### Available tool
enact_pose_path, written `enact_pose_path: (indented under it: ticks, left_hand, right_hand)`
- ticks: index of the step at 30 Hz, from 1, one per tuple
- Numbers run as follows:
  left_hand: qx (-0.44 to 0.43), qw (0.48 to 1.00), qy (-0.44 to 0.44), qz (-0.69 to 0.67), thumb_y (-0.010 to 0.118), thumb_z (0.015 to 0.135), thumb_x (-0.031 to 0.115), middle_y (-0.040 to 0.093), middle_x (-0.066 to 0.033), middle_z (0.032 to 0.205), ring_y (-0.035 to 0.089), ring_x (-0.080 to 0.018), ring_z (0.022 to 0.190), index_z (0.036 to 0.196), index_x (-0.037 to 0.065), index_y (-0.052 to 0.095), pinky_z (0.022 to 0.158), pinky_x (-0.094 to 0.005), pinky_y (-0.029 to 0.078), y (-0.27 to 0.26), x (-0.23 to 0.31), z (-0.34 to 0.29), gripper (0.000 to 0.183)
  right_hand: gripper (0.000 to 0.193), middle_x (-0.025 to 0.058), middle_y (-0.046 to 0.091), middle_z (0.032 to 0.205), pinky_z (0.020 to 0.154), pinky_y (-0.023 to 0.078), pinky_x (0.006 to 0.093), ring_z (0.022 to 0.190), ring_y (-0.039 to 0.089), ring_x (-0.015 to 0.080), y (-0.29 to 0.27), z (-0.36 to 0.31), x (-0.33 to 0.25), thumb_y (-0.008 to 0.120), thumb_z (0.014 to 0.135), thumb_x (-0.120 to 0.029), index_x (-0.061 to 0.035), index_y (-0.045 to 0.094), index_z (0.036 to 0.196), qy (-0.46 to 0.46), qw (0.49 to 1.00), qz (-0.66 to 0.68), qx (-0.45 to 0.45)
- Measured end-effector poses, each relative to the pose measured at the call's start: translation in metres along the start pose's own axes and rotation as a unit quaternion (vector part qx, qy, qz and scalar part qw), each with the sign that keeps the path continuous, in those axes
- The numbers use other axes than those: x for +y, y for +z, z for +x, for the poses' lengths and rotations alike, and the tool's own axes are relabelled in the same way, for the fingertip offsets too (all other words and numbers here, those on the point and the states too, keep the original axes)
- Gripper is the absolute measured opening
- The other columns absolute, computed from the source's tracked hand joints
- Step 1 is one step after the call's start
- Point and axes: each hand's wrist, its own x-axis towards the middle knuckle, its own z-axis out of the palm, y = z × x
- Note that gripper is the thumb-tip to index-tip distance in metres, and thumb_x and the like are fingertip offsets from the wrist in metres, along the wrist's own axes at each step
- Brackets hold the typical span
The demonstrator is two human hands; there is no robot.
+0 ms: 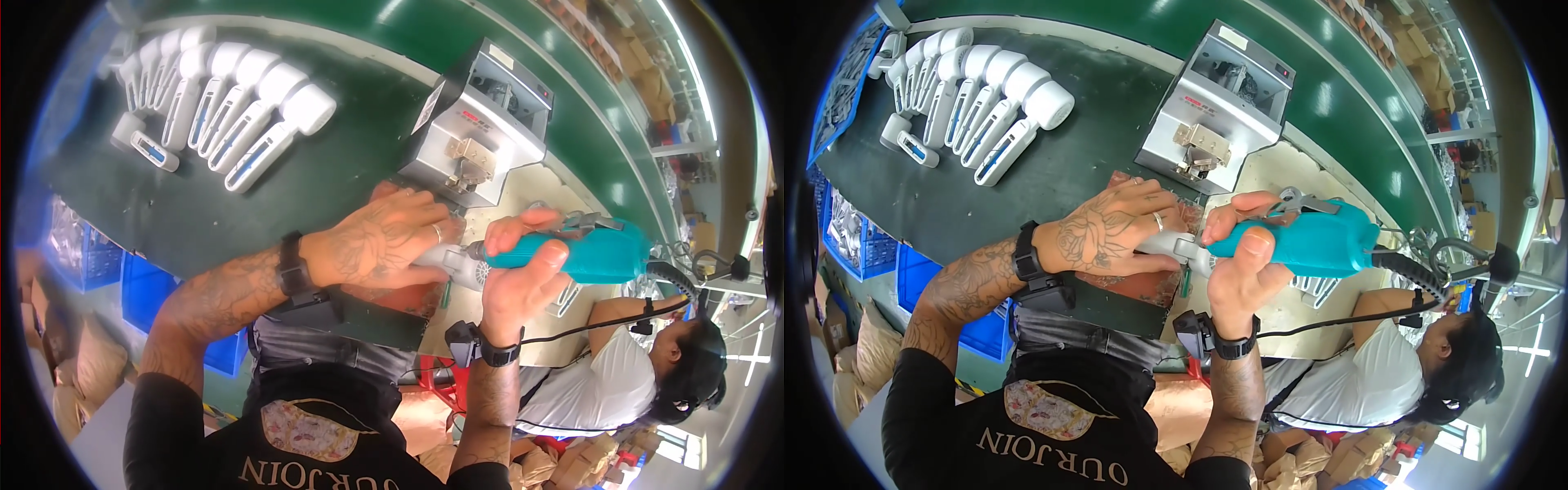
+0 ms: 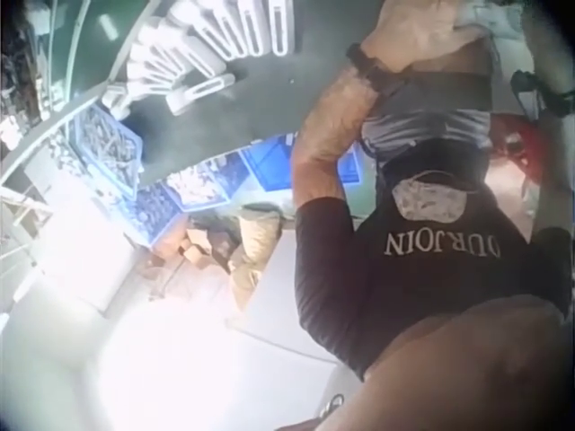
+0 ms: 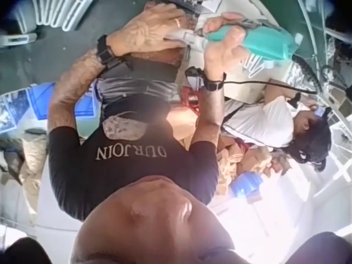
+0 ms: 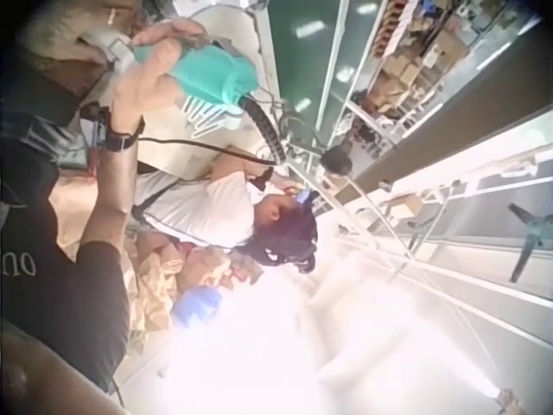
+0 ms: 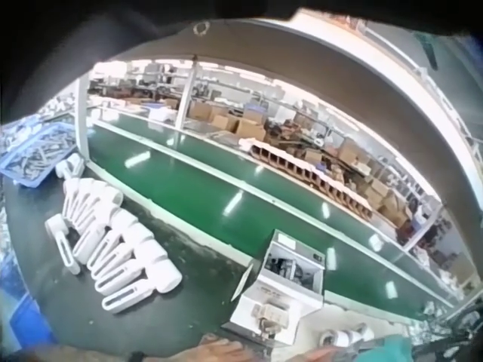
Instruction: Assembling handheld electronic massagers on a factory production line using an electric screwdriver and a testing jig.
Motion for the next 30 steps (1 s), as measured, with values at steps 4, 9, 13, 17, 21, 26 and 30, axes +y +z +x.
enact_pose_path:
  ticks: [4, 9, 13, 17, 21, 26, 30]
  left_hand:
    - [0.062, 0.997, 0.055, 0.009, 0.076, 0.082, 0.032, 0.058, -0.0105, 0.107, 0.055, -0.0288, 0.098, 0.118, 0.004, 0.060, 0.085, -0.0418, 0.047, 0.008, -0.004, -0.001, 0.048]
    - [0.050, 0.998, 0.039, 0.018, 0.076, 0.082, 0.032, 0.059, -0.0111, 0.110, 0.055, -0.0291, 0.099, 0.119, 0.001, 0.059, 0.087, -0.0429, 0.047, 0.005, 0.000, 0.002, 0.051]
    - [0.041, 0.998, 0.035, 0.017, 0.077, 0.082, 0.033, 0.059, -0.0112, 0.110, 0.055, -0.0291, 0.099, 0.118, 0.001, 0.059, 0.087, -0.0434, 0.047, 0.004, 0.000, 0.001, 0.051]
    - [0.071, 0.996, 0.048, 0.013, 0.077, 0.082, 0.032, 0.059, -0.0112, 0.108, 0.055, -0.0292, 0.100, 0.118, 0.001, 0.060, 0.088, -0.0429, 0.047, 0.007, -0.002, -0.001, 0.050]
    - [0.064, 0.997, 0.046, 0.014, 0.075, 0.083, 0.032, 0.059, -0.0112, 0.108, 0.056, -0.0296, 0.101, 0.116, 0.002, 0.060, 0.089, -0.0423, 0.048, 0.007, -0.004, 0.000, 0.047]
    - [0.054, 0.997, 0.046, 0.010, 0.074, 0.084, 0.035, 0.059, -0.0105, 0.109, 0.056, -0.0299, 0.101, 0.116, 0.003, 0.060, 0.090, -0.0422, 0.048, 0.003, -0.004, -0.001, 0.047]
    - [0.056, 0.997, 0.050, 0.011, 0.076, 0.081, 0.035, 0.059, -0.0099, 0.107, 0.056, -0.0294, 0.100, 0.117, 0.003, 0.060, 0.088, -0.0421, 0.047, 0.007, -0.003, 0.001, 0.050]
  right_hand:
    - [0.059, 0.0079, 0.051, 0.068, 0.053, 0.043, 0.0330, 0.057, 0.050, 0.0181, -0.002, -0.002, 0.008, 0.060, 0.098, -0.058, 0.0003, 0.050, 0.101, -0.006, 1.000, 0.020, -0.001]
    - [0.057, 0.0087, 0.052, 0.068, 0.051, 0.043, 0.0334, 0.056, 0.049, 0.0186, 0.001, -0.002, 0.006, 0.059, 0.099, -0.056, -0.0009, 0.048, 0.097, 0.003, 1.000, 0.010, -0.009]
    - [0.055, 0.0083, 0.051, 0.067, 0.054, 0.044, 0.0336, 0.056, 0.049, 0.0187, -0.001, -0.001, 0.010, 0.056, 0.101, -0.055, -0.0006, 0.049, 0.100, -0.003, 1.000, 0.010, 0.004]
    - [0.056, 0.0078, 0.051, 0.069, 0.058, 0.045, 0.0337, 0.059, 0.050, 0.0184, 0.001, 0.005, 0.002, 0.052, 0.103, -0.055, 0.0009, 0.051, 0.105, 0.040, 0.999, -0.013, 0.009]
    - [0.059, 0.0072, 0.053, 0.073, 0.062, 0.045, 0.0335, 0.066, 0.054, 0.0185, 0.013, 0.032, -0.006, 0.047, 0.106, -0.053, 0.0038, 0.054, 0.115, -0.017, 0.999, 0.036, 0.016]
    - [0.047, 0.0078, 0.055, 0.075, 0.064, 0.046, 0.0333, 0.068, 0.056, 0.0198, 0.042, 0.062, 0.009, 0.049, 0.107, -0.043, 0.0037, 0.054, 0.113, -0.046, 0.998, -0.033, 0.016]
    - [0.044, 0.0080, 0.055, 0.075, 0.063, 0.046, 0.0337, 0.067, 0.055, 0.0198, 0.034, 0.062, 0.022, 0.055, 0.105, -0.042, 0.0023, 0.052, 0.107, -0.023, 1.000, 0.002, -0.004]
